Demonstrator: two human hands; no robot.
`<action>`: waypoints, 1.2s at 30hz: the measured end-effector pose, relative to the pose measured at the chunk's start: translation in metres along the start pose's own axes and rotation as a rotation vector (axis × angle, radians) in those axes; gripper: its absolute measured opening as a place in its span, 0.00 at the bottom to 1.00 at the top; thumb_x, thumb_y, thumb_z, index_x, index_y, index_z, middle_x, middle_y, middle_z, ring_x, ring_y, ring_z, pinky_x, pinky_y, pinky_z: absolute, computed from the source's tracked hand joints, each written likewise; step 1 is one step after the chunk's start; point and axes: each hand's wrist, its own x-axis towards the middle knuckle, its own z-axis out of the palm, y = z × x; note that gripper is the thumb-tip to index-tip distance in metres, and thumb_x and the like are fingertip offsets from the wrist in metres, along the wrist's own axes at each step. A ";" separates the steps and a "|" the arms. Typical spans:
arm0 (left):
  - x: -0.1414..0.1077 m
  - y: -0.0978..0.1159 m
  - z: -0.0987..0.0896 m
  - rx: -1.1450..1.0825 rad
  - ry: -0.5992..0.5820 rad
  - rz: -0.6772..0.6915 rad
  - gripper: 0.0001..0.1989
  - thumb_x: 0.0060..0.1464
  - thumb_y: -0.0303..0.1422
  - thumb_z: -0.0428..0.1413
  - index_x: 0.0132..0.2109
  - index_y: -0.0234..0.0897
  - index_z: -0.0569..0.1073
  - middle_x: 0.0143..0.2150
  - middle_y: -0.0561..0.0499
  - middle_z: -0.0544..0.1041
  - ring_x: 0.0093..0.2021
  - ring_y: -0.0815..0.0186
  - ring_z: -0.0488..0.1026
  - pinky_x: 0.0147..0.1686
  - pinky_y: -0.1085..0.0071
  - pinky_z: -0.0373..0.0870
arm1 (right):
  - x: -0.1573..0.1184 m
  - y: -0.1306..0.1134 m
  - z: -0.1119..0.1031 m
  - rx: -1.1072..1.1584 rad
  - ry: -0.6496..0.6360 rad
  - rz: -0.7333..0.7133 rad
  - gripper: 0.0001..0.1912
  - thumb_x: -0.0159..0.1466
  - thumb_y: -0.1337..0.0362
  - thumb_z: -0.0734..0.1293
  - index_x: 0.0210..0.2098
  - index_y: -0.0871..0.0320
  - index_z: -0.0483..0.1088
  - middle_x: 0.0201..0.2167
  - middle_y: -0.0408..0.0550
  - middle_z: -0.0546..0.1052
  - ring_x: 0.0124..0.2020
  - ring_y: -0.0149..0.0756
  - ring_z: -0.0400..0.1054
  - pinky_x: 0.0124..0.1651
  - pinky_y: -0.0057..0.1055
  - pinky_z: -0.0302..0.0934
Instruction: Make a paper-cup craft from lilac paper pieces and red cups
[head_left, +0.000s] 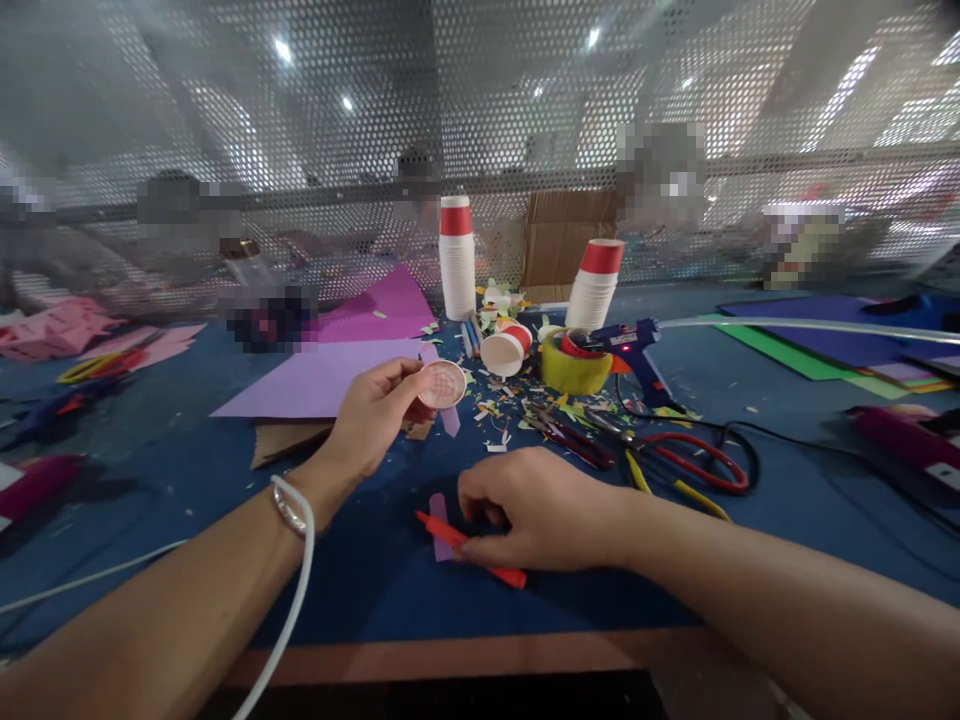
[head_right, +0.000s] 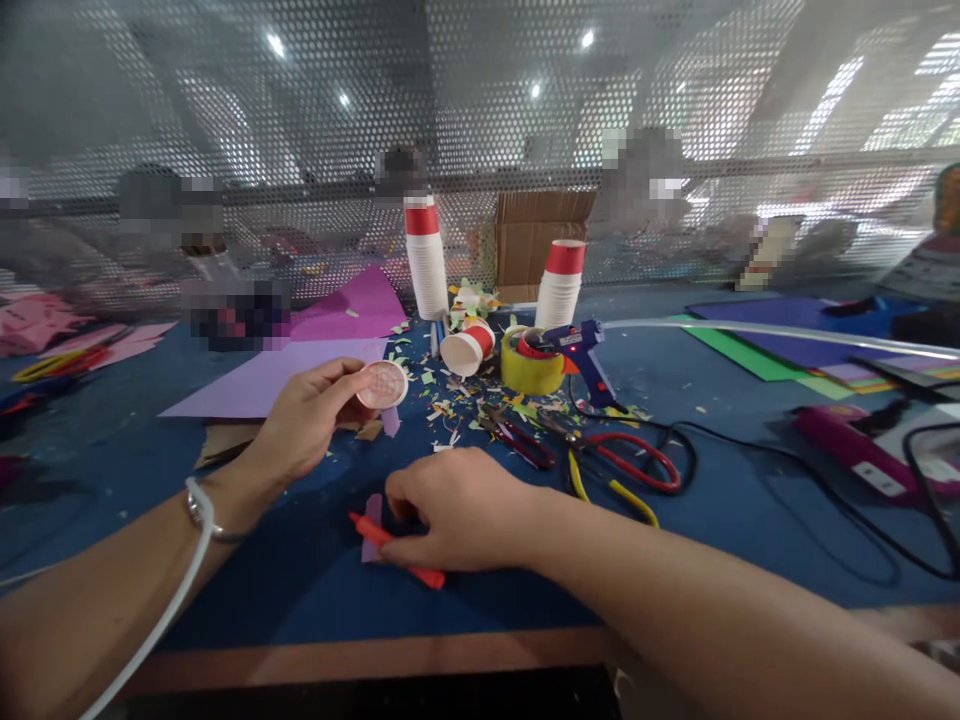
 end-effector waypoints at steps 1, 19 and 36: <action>0.000 0.000 -0.001 0.005 -0.002 0.011 0.13 0.50 0.42 0.64 0.35 0.35 0.77 0.28 0.52 0.77 0.24 0.72 0.72 0.24 0.78 0.69 | 0.000 -0.002 0.001 -0.005 -0.012 -0.010 0.10 0.57 0.60 0.72 0.29 0.58 0.69 0.25 0.38 0.72 0.24 0.26 0.59 0.26 0.26 0.45; -0.006 0.001 -0.006 0.007 -0.112 -0.050 0.14 0.52 0.41 0.63 0.39 0.37 0.74 0.30 0.54 0.76 0.26 0.71 0.74 0.27 0.76 0.71 | 0.007 0.029 -0.014 -0.031 0.268 0.312 0.10 0.64 0.59 0.66 0.28 0.56 0.67 0.22 0.41 0.72 0.22 0.28 0.61 0.25 0.28 0.48; -0.027 0.015 0.004 -0.013 -0.363 -0.044 0.12 0.55 0.40 0.63 0.40 0.36 0.74 0.34 0.52 0.77 0.34 0.67 0.74 0.35 0.71 0.71 | 0.003 0.027 -0.012 0.499 0.395 0.229 0.16 0.64 0.51 0.68 0.29 0.57 0.68 0.23 0.39 0.69 0.24 0.28 0.58 0.26 0.27 0.51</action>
